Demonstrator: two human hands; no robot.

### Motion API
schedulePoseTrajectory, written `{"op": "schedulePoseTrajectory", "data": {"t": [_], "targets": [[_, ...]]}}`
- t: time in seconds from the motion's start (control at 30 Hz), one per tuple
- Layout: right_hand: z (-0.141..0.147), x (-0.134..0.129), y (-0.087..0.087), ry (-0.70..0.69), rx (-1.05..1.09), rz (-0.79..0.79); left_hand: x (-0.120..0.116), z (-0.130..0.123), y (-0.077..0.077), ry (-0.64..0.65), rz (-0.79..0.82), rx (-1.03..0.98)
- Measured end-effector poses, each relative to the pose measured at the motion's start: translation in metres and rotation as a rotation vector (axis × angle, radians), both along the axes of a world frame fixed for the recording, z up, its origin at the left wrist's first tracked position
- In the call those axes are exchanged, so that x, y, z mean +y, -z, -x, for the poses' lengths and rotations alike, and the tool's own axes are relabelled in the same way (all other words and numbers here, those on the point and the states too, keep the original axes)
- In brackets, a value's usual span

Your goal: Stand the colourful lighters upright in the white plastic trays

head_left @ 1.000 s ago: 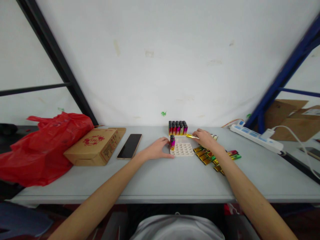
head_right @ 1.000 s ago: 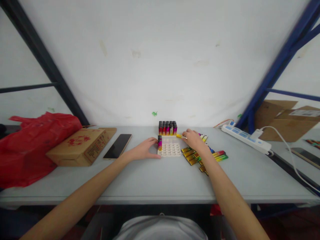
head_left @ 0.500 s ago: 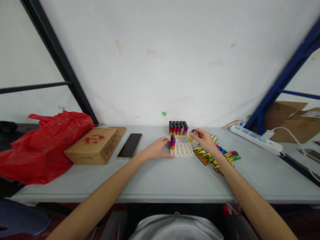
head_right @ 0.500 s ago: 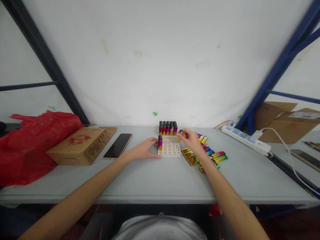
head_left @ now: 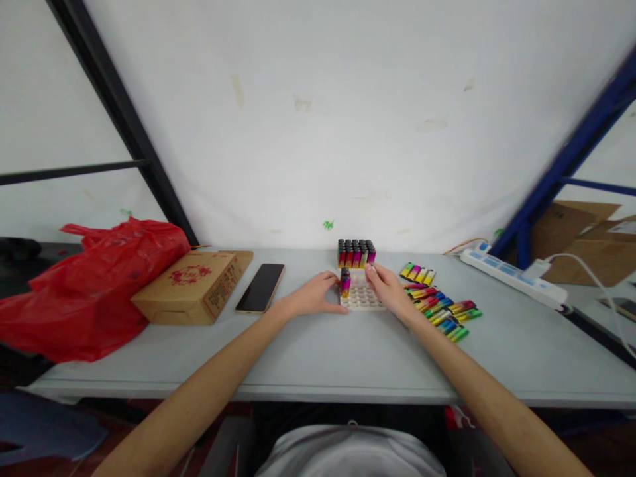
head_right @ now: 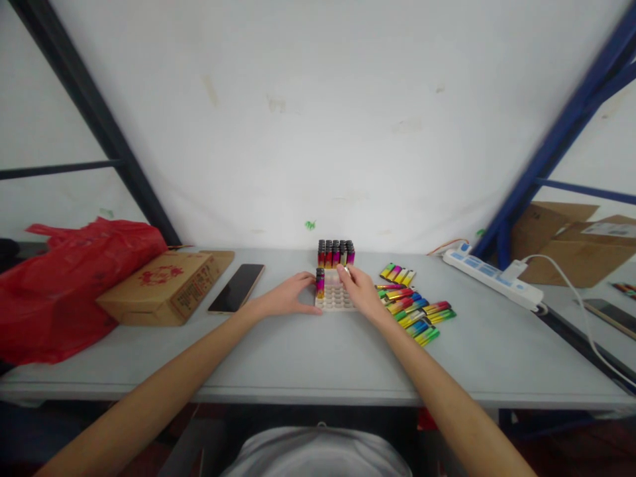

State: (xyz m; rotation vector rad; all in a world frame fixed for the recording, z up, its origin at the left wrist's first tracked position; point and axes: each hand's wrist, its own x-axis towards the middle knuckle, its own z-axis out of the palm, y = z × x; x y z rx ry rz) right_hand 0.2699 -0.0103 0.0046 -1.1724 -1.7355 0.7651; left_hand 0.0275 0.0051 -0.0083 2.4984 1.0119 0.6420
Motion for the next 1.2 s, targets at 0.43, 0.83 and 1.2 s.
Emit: {"op": "schedulePoseTrajectory", "data": {"t": [0.43, 0.83, 1.2], "targets": [[0.0047, -0.0035, 0.0016, 0.188, -0.216, -0.186, -0.0004, -0.0004, -0.0005, -0.005, -0.002, 0.004], [0.0036, -0.0052, -0.0008, 0.162, -0.219, -0.224, 0.0006, -0.0002, 0.0001, -0.001, -0.007, 0.017], [0.0016, -0.0041, 0.0024, 0.145, -0.269, -0.247, -0.0009, -0.0003, -0.0018, 0.008, -0.005, 0.015]]}}
